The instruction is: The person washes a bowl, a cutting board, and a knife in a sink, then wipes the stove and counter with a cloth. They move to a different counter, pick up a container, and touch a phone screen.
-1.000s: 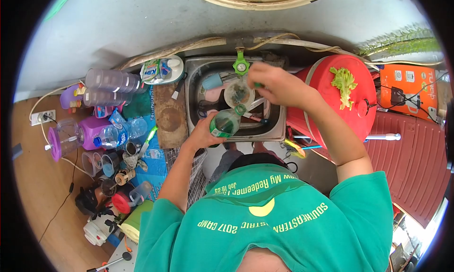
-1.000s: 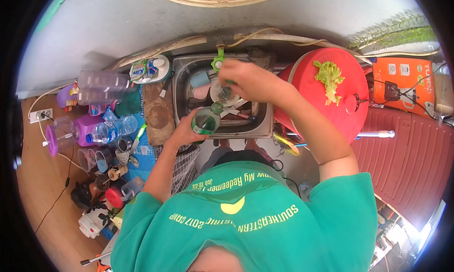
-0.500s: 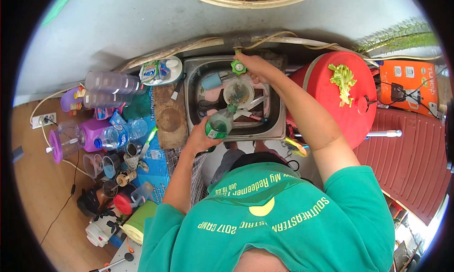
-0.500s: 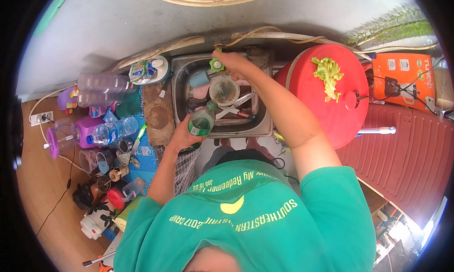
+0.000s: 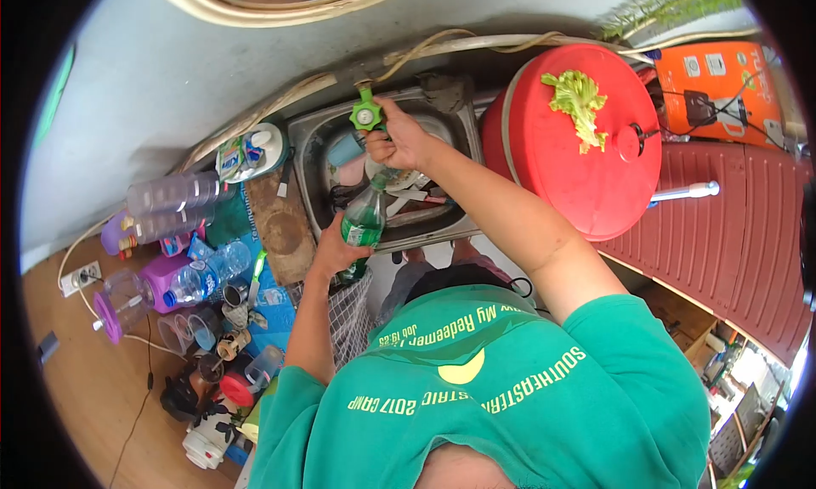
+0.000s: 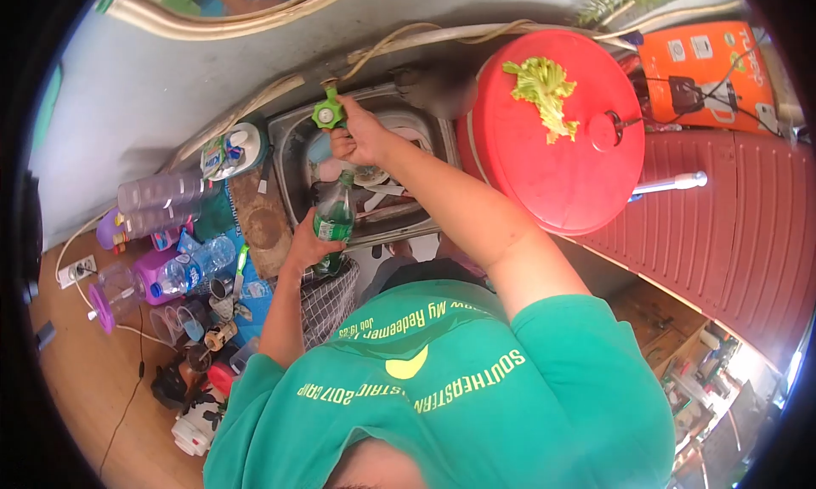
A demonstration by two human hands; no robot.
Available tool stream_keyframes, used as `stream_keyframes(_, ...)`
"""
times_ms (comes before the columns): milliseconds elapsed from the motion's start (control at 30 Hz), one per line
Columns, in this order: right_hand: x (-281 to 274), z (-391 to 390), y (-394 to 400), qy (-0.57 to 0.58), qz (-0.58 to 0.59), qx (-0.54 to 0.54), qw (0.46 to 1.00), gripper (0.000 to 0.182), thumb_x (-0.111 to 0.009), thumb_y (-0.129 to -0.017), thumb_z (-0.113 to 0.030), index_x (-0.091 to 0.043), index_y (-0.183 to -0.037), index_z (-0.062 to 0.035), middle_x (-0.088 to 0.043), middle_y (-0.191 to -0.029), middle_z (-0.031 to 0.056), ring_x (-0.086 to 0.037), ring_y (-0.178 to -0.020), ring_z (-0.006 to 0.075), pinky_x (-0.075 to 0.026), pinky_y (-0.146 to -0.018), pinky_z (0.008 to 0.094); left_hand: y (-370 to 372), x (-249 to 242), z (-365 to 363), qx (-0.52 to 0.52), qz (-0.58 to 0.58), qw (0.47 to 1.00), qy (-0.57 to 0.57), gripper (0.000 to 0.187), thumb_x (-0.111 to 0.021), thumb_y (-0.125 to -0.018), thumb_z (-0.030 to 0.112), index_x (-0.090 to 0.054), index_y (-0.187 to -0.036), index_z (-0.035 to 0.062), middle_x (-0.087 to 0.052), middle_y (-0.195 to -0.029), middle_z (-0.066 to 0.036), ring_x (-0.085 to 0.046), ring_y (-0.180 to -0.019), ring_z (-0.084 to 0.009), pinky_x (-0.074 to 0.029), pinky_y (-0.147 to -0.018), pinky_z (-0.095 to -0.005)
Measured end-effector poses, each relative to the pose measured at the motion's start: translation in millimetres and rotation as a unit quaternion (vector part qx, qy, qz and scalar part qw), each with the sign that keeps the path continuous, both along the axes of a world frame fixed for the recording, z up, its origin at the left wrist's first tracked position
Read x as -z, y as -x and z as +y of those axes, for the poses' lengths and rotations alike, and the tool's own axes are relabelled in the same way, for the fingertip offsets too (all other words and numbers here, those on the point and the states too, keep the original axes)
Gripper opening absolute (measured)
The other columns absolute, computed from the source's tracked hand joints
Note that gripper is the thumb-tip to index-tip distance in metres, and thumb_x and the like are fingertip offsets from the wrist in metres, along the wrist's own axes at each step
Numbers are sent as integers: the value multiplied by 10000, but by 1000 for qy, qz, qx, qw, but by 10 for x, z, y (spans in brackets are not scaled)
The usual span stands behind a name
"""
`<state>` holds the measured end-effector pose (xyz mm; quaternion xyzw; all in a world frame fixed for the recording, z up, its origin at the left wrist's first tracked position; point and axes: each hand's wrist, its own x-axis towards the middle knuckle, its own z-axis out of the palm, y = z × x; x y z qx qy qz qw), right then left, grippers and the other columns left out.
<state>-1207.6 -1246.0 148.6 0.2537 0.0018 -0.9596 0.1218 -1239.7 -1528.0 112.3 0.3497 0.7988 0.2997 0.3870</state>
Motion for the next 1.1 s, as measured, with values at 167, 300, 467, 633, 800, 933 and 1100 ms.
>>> stream_keyframes(167, -206, 71, -344, -208, -33, 9, 978, 260, -574, -909, -272, -484, -824, -44, -349, -679, -7, -292, -528, 89, -265, -435, 244, 3, 159, -7, -19, -17, 999, 23, 855, -887, -533, 223, -499, -1266, 15, -695, -1040, -184, -678, -972, -328, -518, -862, -397)
stream_keyframes(300, 123, 81, -731, -345, -82, 20, 935, 85, -543, -830, -43, -468, -797, -68, -415, -728, 21, -348, -562, 106, -309, -480, 262, 24, 129, 42, -20, -19, 999, 47, 824, -883, -536, 211, -515, -1246, 10, -695, -1038, -175, -679, -971, -310, -521, -859, -387)
stream_keyframes(467, 181, -17, -1154, -346, -169, -37, 922, 76, -540, -856, -50, -474, -824, -67, -438, -749, 31, -372, -560, 114, -329, -492, 264, 44, 182, 60, -13, -9, 998, 64, 808, -881, -535, 210, -526, -1233, 11, -694, -1036, -173, -678, -963, -316, -521, -861, -392)
stream_keyframes(633, 474, -112, -1409, -203, -171, 28, 964, 132, -483, -907, -192, -441, -844, -83, -406, -669, 6, -349, -499, 117, -265, -431, 263, 58, 264, 95, -21, 3, 998, 66, 802, -876, -530, 227, -531, -1225, 21, -698, -1016, -173, -680, -942, -325, -522, -853, -397)
stream_keyframes(800, 618, -149, -1500, -193, -158, 3, 968, 142, -466, -911, -211, -412, -843, -98, -360, -642, -6, -290, -482, 100, -243, -430, 262, 44, 104, 252, -9, 4, 996, 87, 743, -879, -544, 194, -550, -1187, 19, -703, -1015, -139, -681, -939, -262, -525, -861, -373)
stream_keyframes(933, 659, -171, -1488, -190, -171, -3, 967, 135, -486, -908, -196, -411, -839, -107, -355, -660, -12, -274, -495, 86, -218, -425, 240, 56, 121, 297, -10, 14, 995, 97, 738, -871, -536, 215, -532, -1163, 23, -705, -1000, -191, -688, -952, -334, -534, -845, -409)
stream_keyframes(1100, 692, -171, -1452, -176, -174, 3, 969, 146, -498, -881, -170, -386, -810, -109, -344, -660, -11, -282, -505, 89, -220, -429, 241, 84, 103, 360, -7, 23, 993, 118, 743, -879, -532, 209, -542, -1167, 22, -707, -992, -170, -688, -934, -310, -534, -845, -400)
